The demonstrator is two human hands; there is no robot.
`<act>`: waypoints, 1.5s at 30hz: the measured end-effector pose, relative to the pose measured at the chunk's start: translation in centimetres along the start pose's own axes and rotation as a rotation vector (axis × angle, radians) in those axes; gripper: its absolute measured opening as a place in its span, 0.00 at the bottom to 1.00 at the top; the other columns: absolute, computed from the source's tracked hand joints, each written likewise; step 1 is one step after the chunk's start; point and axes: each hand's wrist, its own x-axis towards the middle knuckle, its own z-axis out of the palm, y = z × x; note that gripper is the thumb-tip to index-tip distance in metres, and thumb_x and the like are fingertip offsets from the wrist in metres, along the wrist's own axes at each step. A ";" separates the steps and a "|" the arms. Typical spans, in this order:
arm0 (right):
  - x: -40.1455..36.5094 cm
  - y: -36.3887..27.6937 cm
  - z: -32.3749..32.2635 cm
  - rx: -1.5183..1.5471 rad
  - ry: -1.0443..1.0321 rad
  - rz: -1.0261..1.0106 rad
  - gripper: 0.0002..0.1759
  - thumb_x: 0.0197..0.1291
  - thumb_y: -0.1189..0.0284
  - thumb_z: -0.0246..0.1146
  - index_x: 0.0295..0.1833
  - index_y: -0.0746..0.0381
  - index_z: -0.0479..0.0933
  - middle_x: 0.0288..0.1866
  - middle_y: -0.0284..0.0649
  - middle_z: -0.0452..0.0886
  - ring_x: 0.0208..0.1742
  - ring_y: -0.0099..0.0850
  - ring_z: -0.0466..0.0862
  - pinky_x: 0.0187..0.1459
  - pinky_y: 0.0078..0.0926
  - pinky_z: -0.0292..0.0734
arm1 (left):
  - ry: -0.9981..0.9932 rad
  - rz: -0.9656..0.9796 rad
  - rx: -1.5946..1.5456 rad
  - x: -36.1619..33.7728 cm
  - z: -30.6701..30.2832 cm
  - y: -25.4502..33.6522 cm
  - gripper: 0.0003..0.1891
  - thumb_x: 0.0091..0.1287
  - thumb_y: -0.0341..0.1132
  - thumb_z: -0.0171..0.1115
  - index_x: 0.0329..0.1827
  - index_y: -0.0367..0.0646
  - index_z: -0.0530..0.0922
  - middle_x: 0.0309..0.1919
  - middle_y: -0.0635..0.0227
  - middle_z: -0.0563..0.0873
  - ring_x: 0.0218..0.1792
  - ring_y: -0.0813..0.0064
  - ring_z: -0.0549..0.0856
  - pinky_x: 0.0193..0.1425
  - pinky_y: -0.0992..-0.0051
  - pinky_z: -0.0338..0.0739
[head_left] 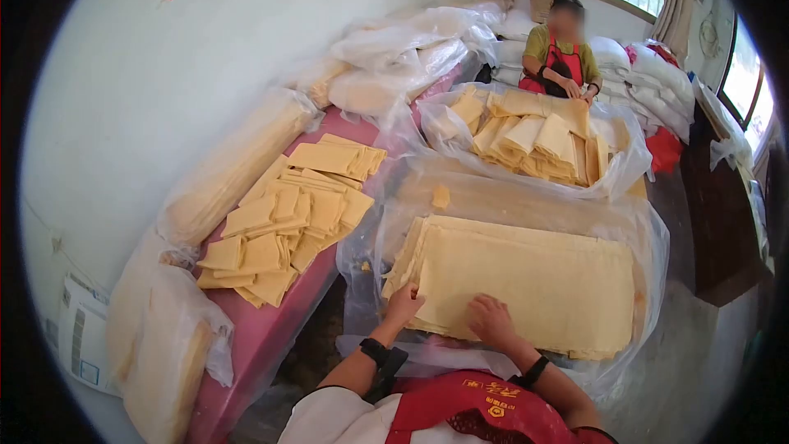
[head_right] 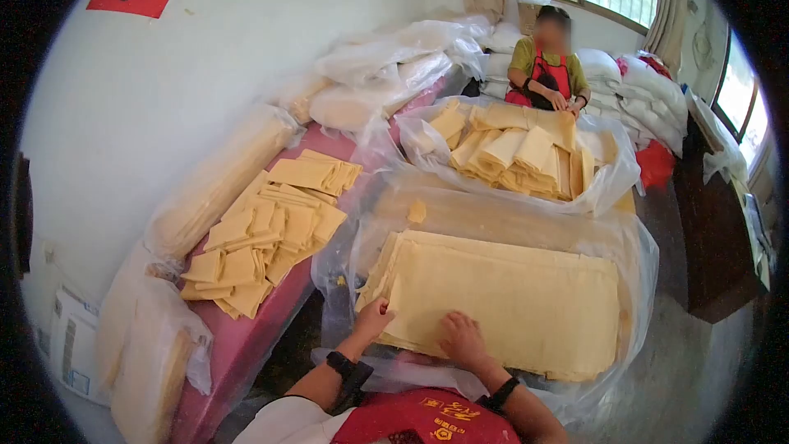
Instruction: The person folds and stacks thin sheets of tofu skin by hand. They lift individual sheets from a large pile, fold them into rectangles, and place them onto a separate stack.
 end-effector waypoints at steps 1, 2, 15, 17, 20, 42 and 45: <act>0.1 -1.1 0.4 -0.023 -0.015 -0.088 0.29 0.54 0.60 0.66 0.60 0.60 0.72 0.62 0.46 0.73 0.66 0.46 0.70 0.64 0.46 0.65 | -0.007 -0.002 0.004 0.2 -0.4 0.3 0.17 0.60 0.40 0.65 0.46 0.38 0.78 0.34 0.62 0.84 0.34 0.67 0.82 0.42 0.69 0.76; 0.2 -1.8 0.4 -0.019 -0.019 -0.079 0.29 0.54 0.60 0.66 0.60 0.60 0.72 0.62 0.46 0.73 0.66 0.46 0.70 0.64 0.46 0.65 | -0.069 0.000 0.073 0.4 -0.8 0.8 0.17 0.60 0.40 0.65 0.46 0.38 0.78 0.33 0.62 0.83 0.33 0.69 0.81 0.41 0.69 0.75; 6.1 4.4 5.8 0.889 0.112 0.392 0.17 0.59 0.59 0.62 0.40 0.63 0.76 0.26 0.43 0.80 0.33 0.42 0.81 0.40 0.41 0.76 | -0.183 -0.054 -0.943 2.4 3.3 -0.4 0.13 0.71 0.31 0.56 0.56 0.38 0.74 0.43 0.69 0.82 0.42 0.80 0.80 0.48 0.77 0.76; 3.8 11.1 1.1 0.549 0.147 0.082 0.16 0.66 0.64 0.56 0.43 0.68 0.78 0.31 0.44 0.82 0.34 0.36 0.79 0.40 0.39 0.76 | -0.186 -0.049 -0.895 2.8 3.7 -1.1 0.14 0.69 0.30 0.57 0.56 0.37 0.75 0.42 0.69 0.82 0.41 0.80 0.80 0.45 0.78 0.76; 1.3 11.2 -12.3 1.214 0.695 0.310 0.17 0.70 0.70 0.48 0.56 0.68 0.73 0.52 0.43 0.80 0.54 0.36 0.78 0.59 0.34 0.74 | -0.173 -0.107 -0.849 2.9 4.0 -1.4 0.15 0.67 0.30 0.59 0.56 0.36 0.75 0.41 0.68 0.82 0.40 0.80 0.80 0.43 0.79 0.76; -4.5 2.9 -44.3 0.867 1.109 0.209 0.21 0.72 0.67 0.47 0.65 0.66 0.67 0.57 0.43 0.78 0.55 0.31 0.80 0.59 0.30 0.75 | -0.362 0.652 0.103 1.9 10.3 9.3 0.32 0.60 0.47 0.66 0.67 0.47 0.70 0.72 0.53 0.63 0.72 0.52 0.62 0.72 0.56 0.59; 0.6 3.8 -31.9 0.524 0.824 0.349 0.23 0.67 0.72 0.51 0.67 0.64 0.67 0.62 0.41 0.70 0.58 0.29 0.71 0.57 0.32 0.71 | -0.500 0.411 -0.624 -0.5 7.7 17.1 0.32 0.64 0.48 0.64 0.69 0.47 0.68 0.70 0.56 0.67 0.71 0.56 0.64 0.70 0.59 0.64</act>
